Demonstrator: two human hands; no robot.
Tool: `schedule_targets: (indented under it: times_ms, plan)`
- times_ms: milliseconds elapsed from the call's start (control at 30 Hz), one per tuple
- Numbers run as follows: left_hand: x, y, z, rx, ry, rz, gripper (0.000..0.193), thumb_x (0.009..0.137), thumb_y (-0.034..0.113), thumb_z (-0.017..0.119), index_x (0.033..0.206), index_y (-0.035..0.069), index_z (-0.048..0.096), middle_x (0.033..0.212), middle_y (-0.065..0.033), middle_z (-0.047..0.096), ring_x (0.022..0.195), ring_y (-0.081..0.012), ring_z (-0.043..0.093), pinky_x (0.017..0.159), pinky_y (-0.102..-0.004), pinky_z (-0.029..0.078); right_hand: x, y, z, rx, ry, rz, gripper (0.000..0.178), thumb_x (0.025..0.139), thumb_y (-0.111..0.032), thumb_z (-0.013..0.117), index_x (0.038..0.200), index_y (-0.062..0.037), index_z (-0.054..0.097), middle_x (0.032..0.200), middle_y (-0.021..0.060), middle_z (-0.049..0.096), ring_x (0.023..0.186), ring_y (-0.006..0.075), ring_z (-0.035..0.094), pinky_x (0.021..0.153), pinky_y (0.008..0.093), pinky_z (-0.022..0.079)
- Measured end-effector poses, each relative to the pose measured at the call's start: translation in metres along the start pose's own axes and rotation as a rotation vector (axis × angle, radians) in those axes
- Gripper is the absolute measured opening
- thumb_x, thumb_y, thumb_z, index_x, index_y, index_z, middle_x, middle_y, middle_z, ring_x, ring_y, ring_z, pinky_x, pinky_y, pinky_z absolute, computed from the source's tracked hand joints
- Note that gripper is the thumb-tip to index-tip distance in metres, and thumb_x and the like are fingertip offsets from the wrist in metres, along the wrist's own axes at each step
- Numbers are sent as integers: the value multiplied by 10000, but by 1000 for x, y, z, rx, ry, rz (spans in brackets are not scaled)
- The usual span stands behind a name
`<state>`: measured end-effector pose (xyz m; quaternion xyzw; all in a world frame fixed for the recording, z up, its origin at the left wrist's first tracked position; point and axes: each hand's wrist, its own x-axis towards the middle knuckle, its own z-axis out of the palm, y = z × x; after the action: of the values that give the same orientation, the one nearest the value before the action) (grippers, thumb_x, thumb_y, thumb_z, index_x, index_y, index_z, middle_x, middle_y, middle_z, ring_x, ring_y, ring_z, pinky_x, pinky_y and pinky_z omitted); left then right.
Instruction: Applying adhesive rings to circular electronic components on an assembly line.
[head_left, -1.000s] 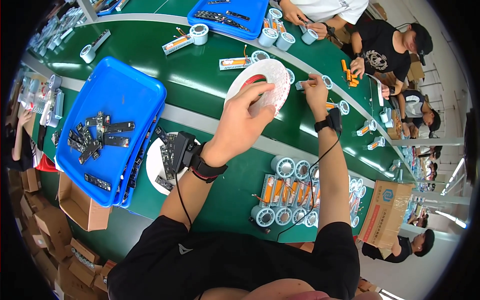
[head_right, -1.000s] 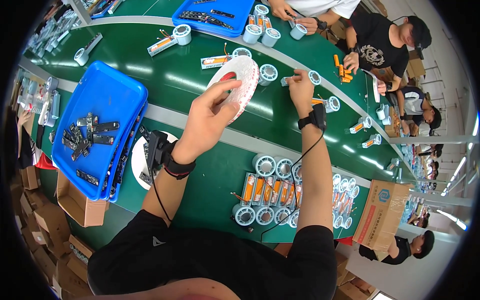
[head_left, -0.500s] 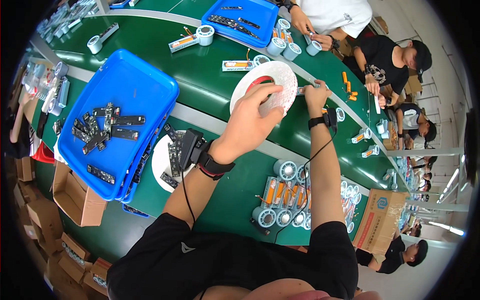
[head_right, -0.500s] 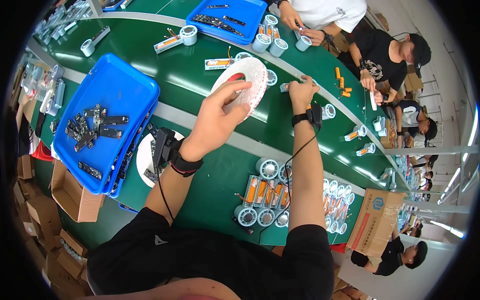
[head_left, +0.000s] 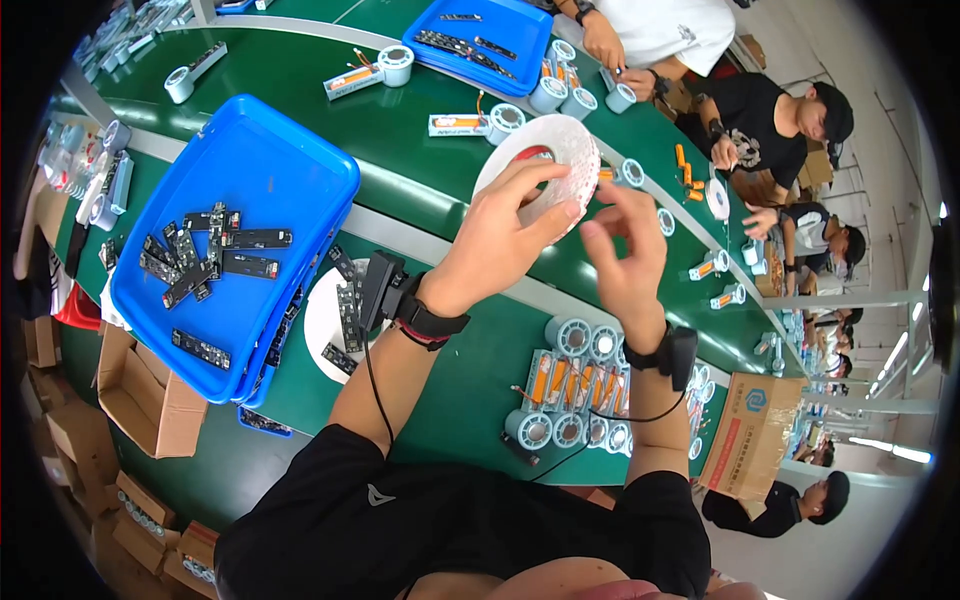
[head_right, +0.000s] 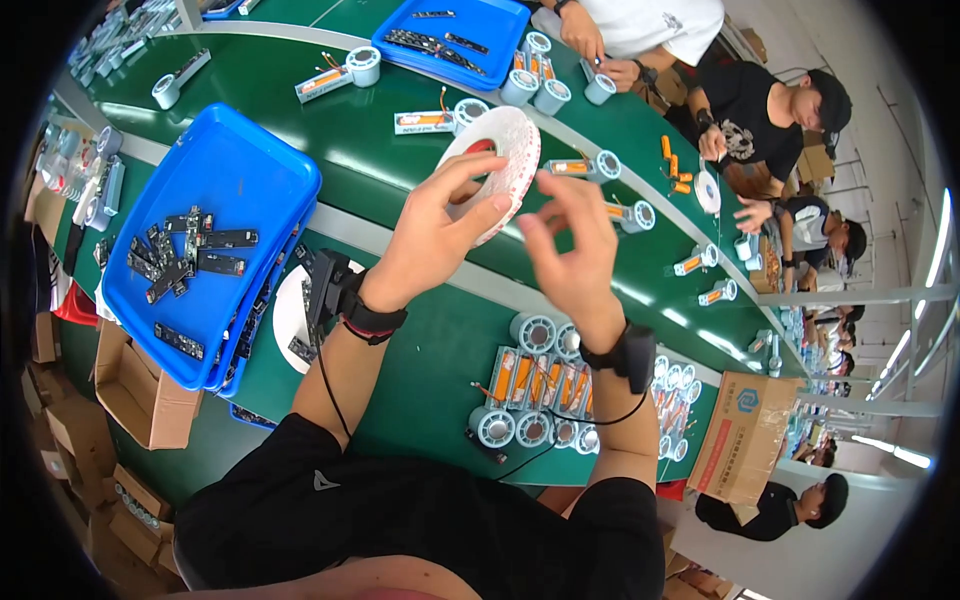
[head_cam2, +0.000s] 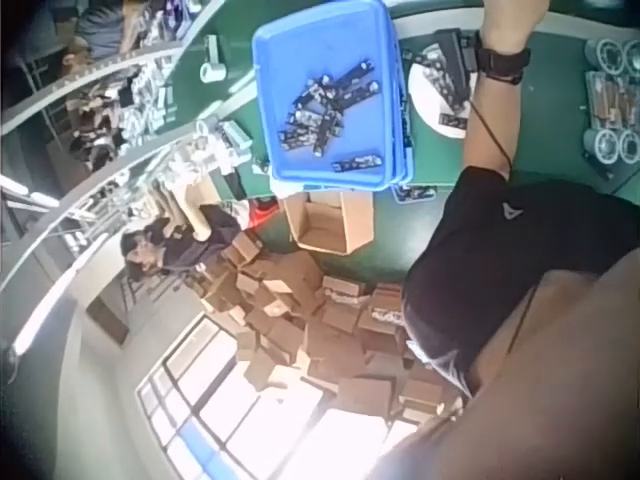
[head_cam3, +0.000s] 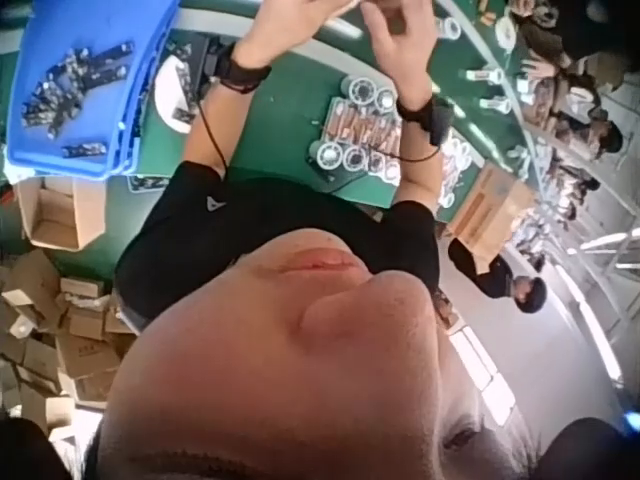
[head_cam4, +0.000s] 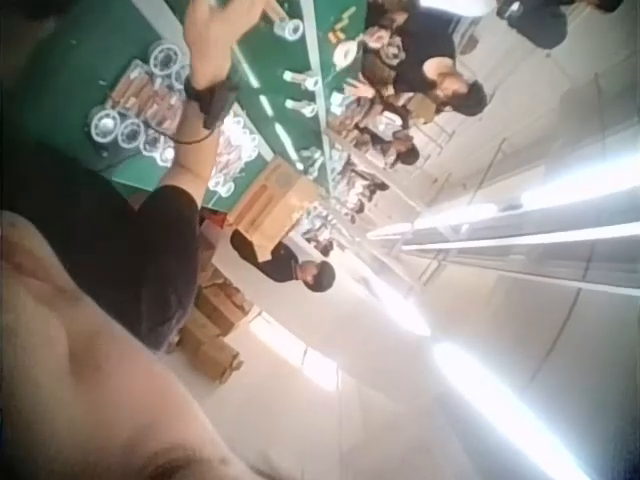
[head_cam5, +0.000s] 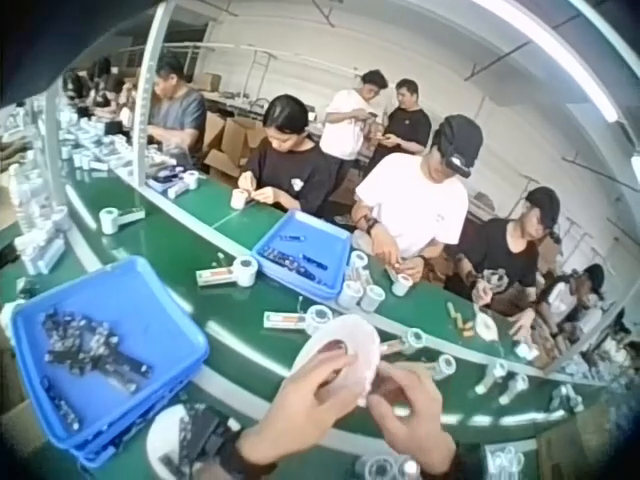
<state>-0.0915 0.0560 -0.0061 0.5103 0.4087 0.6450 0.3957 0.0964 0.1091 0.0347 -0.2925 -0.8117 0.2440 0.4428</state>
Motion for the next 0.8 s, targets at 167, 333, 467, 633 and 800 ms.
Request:
schedule_targets:
  times_ms: [167,333,467,633,800]
  plan:
    - [-1,6,3,233,11,216,495,959,165,707,1405,-3,576,1425,-201,564,1295,-321,583,1070,-396,463,-10,-32,5,-312,-69,-150,365,880,69,714,1232,-12,662,1159,85,634,783,108,622,673,239,524]
    - [-10,6,7,274,-116,104,548,937,168,701,1440,8,552,1484,-240,497,1423,-403,451,1162,-436,374,-14,-26,-1,-181,-77,39,318,851,86,741,1150,3,675,1142,89,636,805,111,639,669,232,529]
    - [-11,5,6,348,-150,85,556,927,157,693,1444,15,550,1508,-241,468,1412,-413,457,1155,-443,384,-17,-24,1,-89,-66,120,265,838,79,765,1078,9,677,1108,80,638,782,105,641,660,225,525]
    - [-10,6,11,430,-172,24,559,925,163,686,1448,21,549,1499,-251,470,1402,-435,459,1147,-454,391,-17,-32,4,-113,-8,278,214,827,63,790,1001,4,680,1086,79,642,763,98,638,639,219,521]
    - [-8,-3,10,478,-169,68,556,930,220,664,1428,-3,556,1468,-282,469,1251,-503,523,1088,-515,410,-22,-28,7,-228,-34,205,201,829,58,794,981,-3,677,1093,90,647,747,99,639,618,225,520]
